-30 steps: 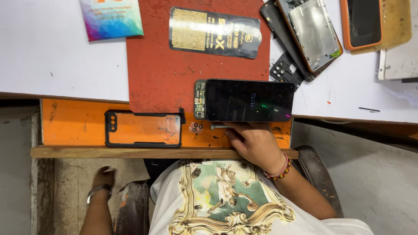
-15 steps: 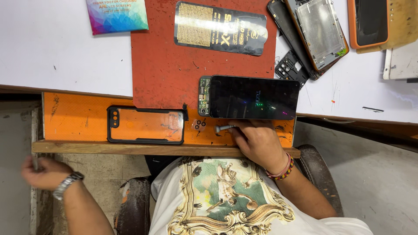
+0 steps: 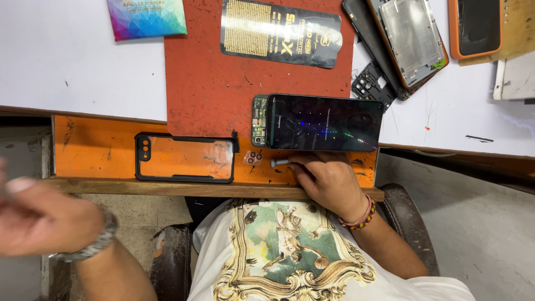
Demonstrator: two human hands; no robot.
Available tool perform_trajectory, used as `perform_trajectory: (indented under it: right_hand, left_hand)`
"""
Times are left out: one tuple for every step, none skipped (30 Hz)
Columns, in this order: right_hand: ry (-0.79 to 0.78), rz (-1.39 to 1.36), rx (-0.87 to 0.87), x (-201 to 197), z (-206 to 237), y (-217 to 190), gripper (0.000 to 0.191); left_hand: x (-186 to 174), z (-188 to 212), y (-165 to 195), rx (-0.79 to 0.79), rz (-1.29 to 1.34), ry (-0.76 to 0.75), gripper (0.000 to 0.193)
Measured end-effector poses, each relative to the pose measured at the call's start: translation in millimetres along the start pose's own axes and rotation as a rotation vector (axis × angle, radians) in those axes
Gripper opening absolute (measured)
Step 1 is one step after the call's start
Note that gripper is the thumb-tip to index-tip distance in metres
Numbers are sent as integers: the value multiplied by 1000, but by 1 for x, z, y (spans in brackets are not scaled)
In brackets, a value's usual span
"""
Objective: The person disassembles a smartphone using a screwdriver, removes the back cover and internal components, and then reassembles the device by reconnecting the battery and screen. The person tests the screen functionality by pressing the power button.
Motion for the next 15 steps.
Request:
perform_trajectory:
  right_hand:
    - [6,5,-10,-1,-1,-1,18]
    - [12,6,-21,-2,-1,-2,19]
    - [16,7,-30,-2,-2,-2,19]
    - [12,-4,-30,-2,-2,-2,20]
    - [9,-13,-31,-2,-2,-2,20]
    - [5,-23,-31,-1,-2,-2,20]
    - [5,-23,-37,-2,-2,-2,19]
    - [5,-23,-43,-2,-3,-2,19]
    - [3,-25,-48,-2,-3,-3,19]
    - [-1,-29,-45,-2,-3,-3,19]
    - [-4,-33,-43,-2,-3,-3,19]
    - [-5,-36,-43,-2,-3,-3,19]
    - [1,-39,-53,-3,-4,-3,20]
    - [5,-44,-61,-4,-4,-4,20]
    - [10,-47,-69,-5,-5,-5,21]
  left_hand:
    - [16,-2,16,11,34,-76,17]
    - [30,-5,31,32,45,-147,17]
    - [41,-5,48,71,54,-216,17]
    - [54,-3,64,108,65,-284,19]
    - [68,-1,75,65,99,-365,22]
    - [81,1,85,22,132,-447,25]
    - [94,3,97,51,144,-538,32]
    - [106,5,108,80,156,-630,41]
    - [119,7,118,119,196,-723,55]
    - [131,10,128,158,238,-816,70]
    - [141,13,137,168,254,-872,80]
    - [151,16,145,181,270,-927,90]
    - [160,19,153,194,287,-981,100]
    - [167,19,158,201,291,-1011,105]
    - [174,20,162,209,296,-1041,111]
Point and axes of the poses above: each hand's wrist, its own z-axis away from the middle knuckle, its own x-axis out of the palm, y = z × x, the point moved 7 cm from there along -z, towards the middle knuckle, and after that the axes turned 8 degrees about -x, right-handed, at the moved point
